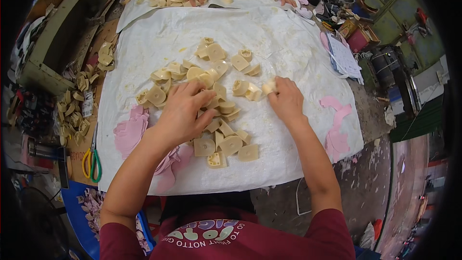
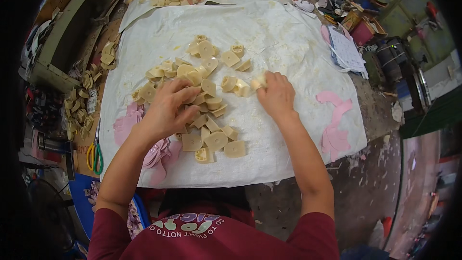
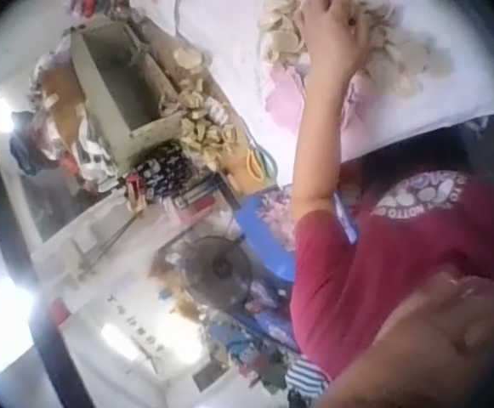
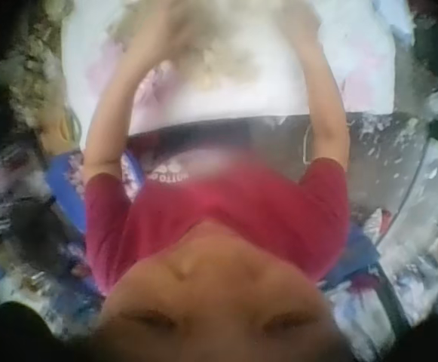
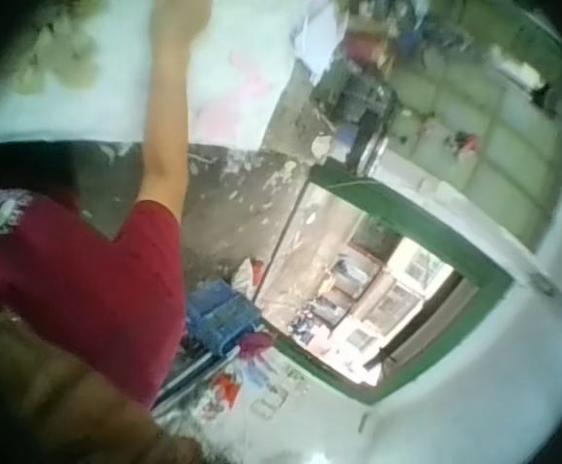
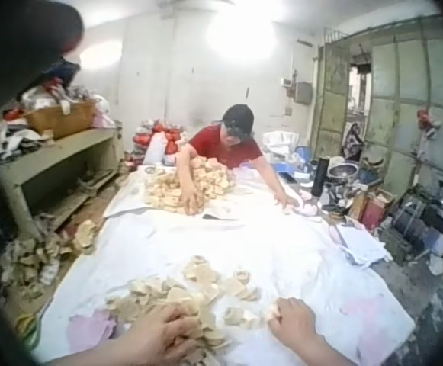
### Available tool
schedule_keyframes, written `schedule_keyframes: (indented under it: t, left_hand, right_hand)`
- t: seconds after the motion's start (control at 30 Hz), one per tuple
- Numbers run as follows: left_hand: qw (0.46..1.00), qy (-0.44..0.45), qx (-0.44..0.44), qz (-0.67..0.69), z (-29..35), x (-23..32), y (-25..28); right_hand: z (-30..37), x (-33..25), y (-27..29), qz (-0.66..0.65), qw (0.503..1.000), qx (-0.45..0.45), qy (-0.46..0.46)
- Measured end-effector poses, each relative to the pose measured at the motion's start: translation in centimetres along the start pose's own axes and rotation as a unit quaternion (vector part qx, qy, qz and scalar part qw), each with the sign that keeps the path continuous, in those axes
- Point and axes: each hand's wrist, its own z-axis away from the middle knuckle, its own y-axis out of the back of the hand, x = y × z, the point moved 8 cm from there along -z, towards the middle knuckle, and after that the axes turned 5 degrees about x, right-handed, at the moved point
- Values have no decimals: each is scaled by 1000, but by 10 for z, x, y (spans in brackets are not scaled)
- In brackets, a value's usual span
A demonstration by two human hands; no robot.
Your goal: The person assembles small plastic components by inserting pink foam pieces into beige plastic housings. They handle the parts one at a time, repeatedly picking up a foam piece and a housing, then pressing them together. The assembled units are placed on the table, while a coworker in the background sorts similar parts.
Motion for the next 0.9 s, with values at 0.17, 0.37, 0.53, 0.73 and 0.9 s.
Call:
schedule_keyframes:
  t: [0.17,0.37,0.53,0.73,0.9]
  left_hand:
    - [992,-88,52,-68,-11,52,-27]
    - [964,-129,-198,-125,18,61,-90]
    - [966,-130,-203,-93,20,56,-82]
    - [971,-117,-192,-81,19,58,-82]
    - [975,-91,-184,-85,18,54,-87]
  right_hand:
    - [0,-8,0,41,998,-4,42]
    - [-9,37,1,-160,970,-38,-180]
    - [9,80,-17,-363,894,106,-239]
    - [10,108,-19,-367,878,102,-291]
    - [11,16,33,-51,995,46,-75]
